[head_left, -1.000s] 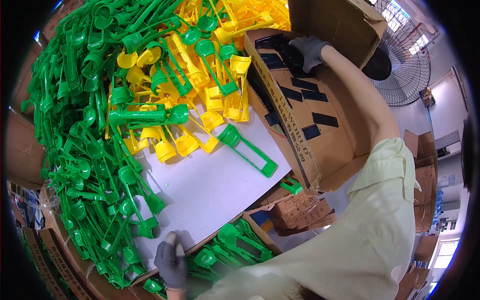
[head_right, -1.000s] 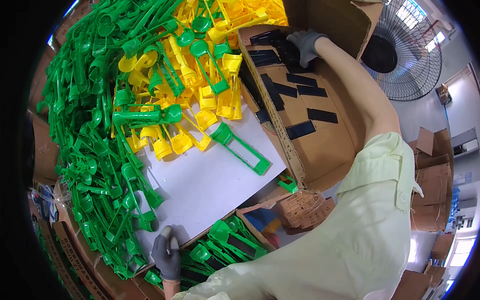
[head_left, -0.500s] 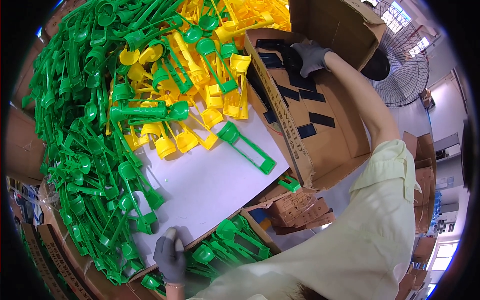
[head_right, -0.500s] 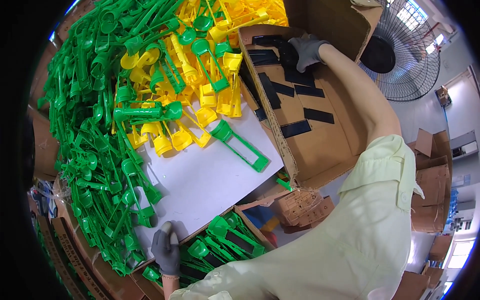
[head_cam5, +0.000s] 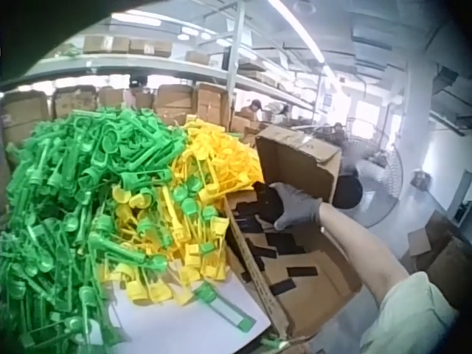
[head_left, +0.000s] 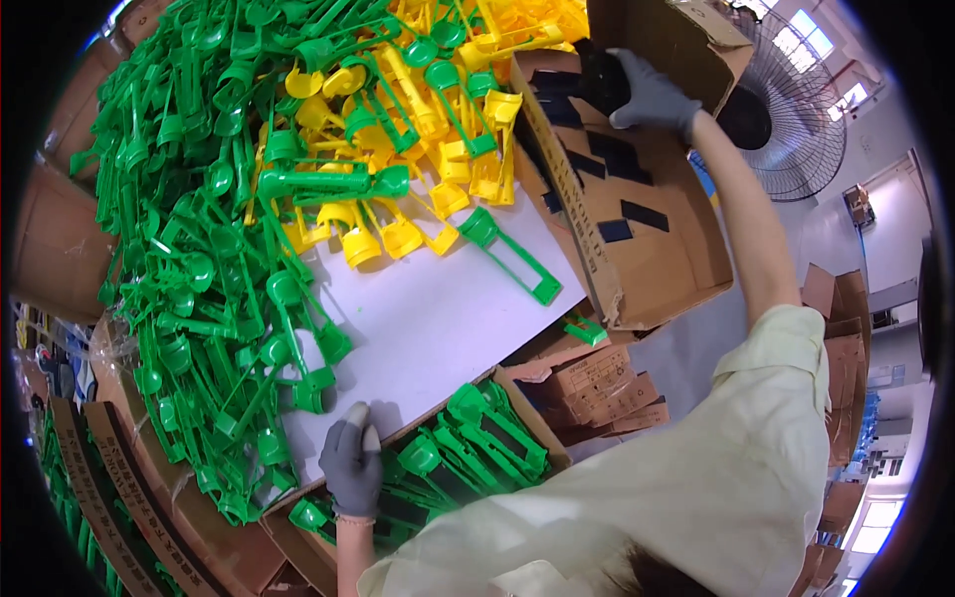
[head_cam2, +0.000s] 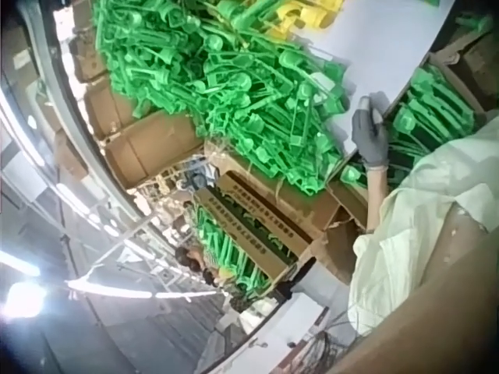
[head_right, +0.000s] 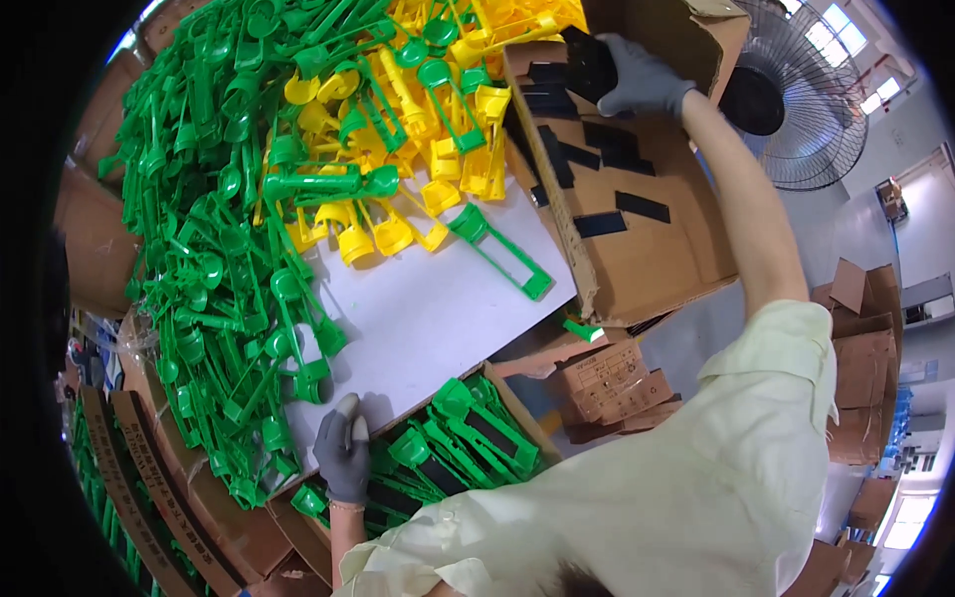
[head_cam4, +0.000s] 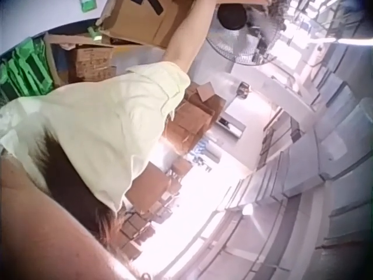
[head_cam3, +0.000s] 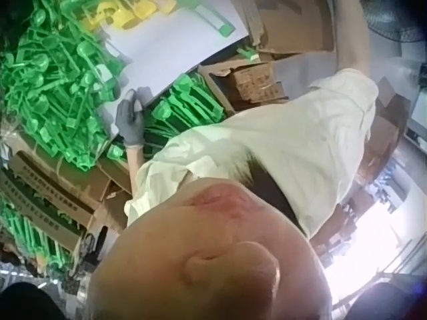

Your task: Fitting small solar panels into green plastic housings on an industrial assembly line.

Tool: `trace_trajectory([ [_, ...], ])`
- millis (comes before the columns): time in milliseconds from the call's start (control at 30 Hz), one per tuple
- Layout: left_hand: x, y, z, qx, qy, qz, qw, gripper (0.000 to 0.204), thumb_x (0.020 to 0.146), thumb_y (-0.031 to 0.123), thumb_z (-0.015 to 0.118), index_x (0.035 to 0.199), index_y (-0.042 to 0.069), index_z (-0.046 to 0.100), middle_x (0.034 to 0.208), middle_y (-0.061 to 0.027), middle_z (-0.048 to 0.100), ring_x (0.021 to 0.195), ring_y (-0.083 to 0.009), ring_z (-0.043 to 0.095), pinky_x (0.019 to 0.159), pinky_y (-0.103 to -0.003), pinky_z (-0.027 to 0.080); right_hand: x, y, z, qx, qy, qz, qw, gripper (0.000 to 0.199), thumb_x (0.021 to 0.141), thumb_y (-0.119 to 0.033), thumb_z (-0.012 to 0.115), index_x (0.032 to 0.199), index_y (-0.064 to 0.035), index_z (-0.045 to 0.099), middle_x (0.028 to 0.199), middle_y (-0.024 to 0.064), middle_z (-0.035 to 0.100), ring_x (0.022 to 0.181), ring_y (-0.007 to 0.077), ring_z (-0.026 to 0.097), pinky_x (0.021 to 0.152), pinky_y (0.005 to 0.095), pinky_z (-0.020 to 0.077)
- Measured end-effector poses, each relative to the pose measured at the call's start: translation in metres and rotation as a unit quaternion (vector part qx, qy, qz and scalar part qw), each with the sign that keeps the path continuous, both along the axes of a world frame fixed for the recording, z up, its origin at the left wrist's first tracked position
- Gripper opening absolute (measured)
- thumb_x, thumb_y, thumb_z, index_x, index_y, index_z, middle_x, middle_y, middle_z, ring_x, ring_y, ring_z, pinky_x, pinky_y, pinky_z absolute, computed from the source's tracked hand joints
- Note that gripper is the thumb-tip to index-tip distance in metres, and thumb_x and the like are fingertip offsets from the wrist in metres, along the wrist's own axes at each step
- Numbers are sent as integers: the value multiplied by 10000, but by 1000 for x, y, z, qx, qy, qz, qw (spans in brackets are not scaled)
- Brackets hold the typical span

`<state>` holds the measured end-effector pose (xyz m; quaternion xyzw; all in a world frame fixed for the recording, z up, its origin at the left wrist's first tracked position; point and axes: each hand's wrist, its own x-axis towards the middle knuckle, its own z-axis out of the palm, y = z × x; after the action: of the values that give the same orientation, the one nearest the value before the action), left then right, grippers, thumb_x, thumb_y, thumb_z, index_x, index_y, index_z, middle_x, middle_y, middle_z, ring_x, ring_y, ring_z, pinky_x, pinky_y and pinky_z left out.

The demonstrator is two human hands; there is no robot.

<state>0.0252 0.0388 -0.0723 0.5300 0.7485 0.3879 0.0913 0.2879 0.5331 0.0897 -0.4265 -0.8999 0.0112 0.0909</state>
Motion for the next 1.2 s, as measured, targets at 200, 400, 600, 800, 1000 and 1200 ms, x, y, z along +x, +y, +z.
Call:
trace_trajectory([
  [200,7,21,27,55,-14,-10,998,327,814,-13,584,1140,16,586,1072,-175,622,1006,-339,591,871,-375,466,-87,-130,11,-117,0,337,934,840,533,-177,733,1290,-60,386,1127,158,535,1044,329,546,903,370,450],
  [400,16,77,42,50,64,-110,991,580,828,224,595,1314,-16,387,1352,-238,382,1246,-427,362,1038,-462,304,-157,-188,-91,-115,-155,385,902,790,490,-261,746,1191,-34,461,1078,167,546,953,341,561,798,427,462],
  [600,24,131,-9,-16,198,-5,980,947,757,574,597,1369,-65,260,1378,-276,318,1269,-464,296,1051,-556,207,-186,-209,-122,-86,-229,412,878,855,577,-448,724,1256,-12,441,1171,154,514,1107,283,497,908,437,390],
  [800,9,154,-27,-53,257,-13,965,1025,685,634,609,1375,-45,272,1391,-256,313,1286,-443,285,1041,-580,204,-162,-203,-99,-9,-191,379,906,703,663,-318,702,1273,-59,468,1343,149,437,1206,309,458,1021,406,345],
  [1000,-6,161,-30,-87,289,-23,953,982,659,620,622,1360,-8,340,1409,-232,321,1314,-437,258,1060,-592,171,-81,-192,-13,-27,125,221,967,532,758,-300,711,1214,-84,544,1235,118,544,1169,226,508,994,326,380],
  [1200,7,151,-27,-15,276,-34,961,961,691,640,593,1389,37,322,1446,-170,295,1342,-395,234,1061,-612,129,112,-140,-15,29,84,-169,982,536,824,-330,664,1253,-41,523,1274,145,529,1195,238,494,984,331,378],
])
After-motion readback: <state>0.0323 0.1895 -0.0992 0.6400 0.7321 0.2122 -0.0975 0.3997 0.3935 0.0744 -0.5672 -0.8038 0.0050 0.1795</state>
